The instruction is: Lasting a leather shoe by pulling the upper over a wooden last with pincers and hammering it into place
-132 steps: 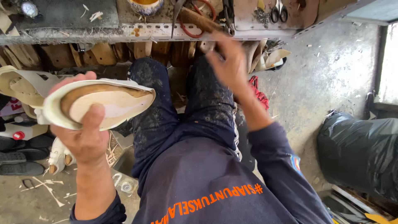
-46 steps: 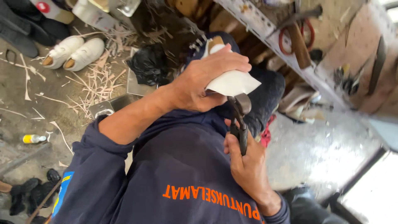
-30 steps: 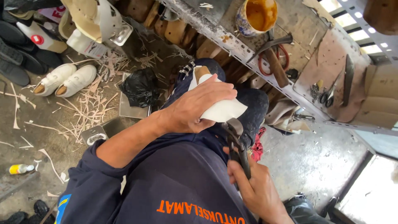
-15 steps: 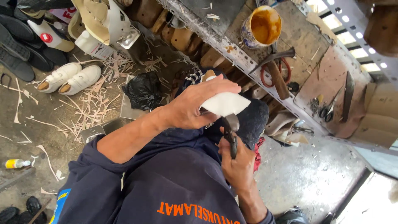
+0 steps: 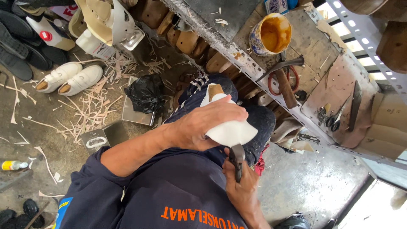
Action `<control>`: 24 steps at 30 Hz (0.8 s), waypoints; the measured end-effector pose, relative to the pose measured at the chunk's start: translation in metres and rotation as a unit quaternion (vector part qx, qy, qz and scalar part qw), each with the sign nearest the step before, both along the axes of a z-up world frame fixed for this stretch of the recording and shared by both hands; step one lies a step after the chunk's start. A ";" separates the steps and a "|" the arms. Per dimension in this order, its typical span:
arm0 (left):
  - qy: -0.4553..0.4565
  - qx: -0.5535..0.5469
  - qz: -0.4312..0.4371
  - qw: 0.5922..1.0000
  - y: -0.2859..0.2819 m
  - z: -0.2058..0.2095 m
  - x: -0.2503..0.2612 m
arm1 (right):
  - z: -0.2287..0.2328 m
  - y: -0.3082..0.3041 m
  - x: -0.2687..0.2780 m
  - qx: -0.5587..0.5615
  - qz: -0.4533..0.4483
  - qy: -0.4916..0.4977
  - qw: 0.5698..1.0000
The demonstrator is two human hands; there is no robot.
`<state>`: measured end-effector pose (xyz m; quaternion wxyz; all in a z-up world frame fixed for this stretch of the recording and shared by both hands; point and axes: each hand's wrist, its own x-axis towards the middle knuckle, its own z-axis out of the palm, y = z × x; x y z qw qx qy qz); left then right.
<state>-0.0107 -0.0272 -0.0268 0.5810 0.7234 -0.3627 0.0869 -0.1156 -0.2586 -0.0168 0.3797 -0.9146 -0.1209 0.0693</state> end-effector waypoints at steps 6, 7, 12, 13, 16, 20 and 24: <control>0.068 -0.002 -0.004 0.998 0.005 0.008 0.019 | 0.107 0.008 0.037 -0.048 -0.044 0.282 0.957; 0.064 -0.003 -0.007 0.998 0.005 0.009 0.021 | 0.103 0.010 0.038 -0.049 -0.047 0.279 0.958; 0.110 -0.042 -0.004 0.993 0.011 0.010 0.030 | 0.073 0.021 0.047 -0.091 -0.066 0.202 0.973; 0.110 -0.040 0.003 0.993 0.013 0.011 0.031 | 0.065 0.022 0.048 -0.089 -0.059 0.202 0.974; 0.164 -0.040 0.009 0.986 0.018 0.015 0.037 | 0.043 0.025 0.054 -0.054 -0.025 0.102 0.993; 0.188 -0.056 0.014 0.980 0.017 0.016 0.040 | 0.033 0.030 0.059 -0.018 -0.033 0.064 0.997; 0.133 -0.059 -0.005 0.989 0.017 0.009 0.038 | 0.091 0.027 0.060 0.012 -0.035 0.221 0.975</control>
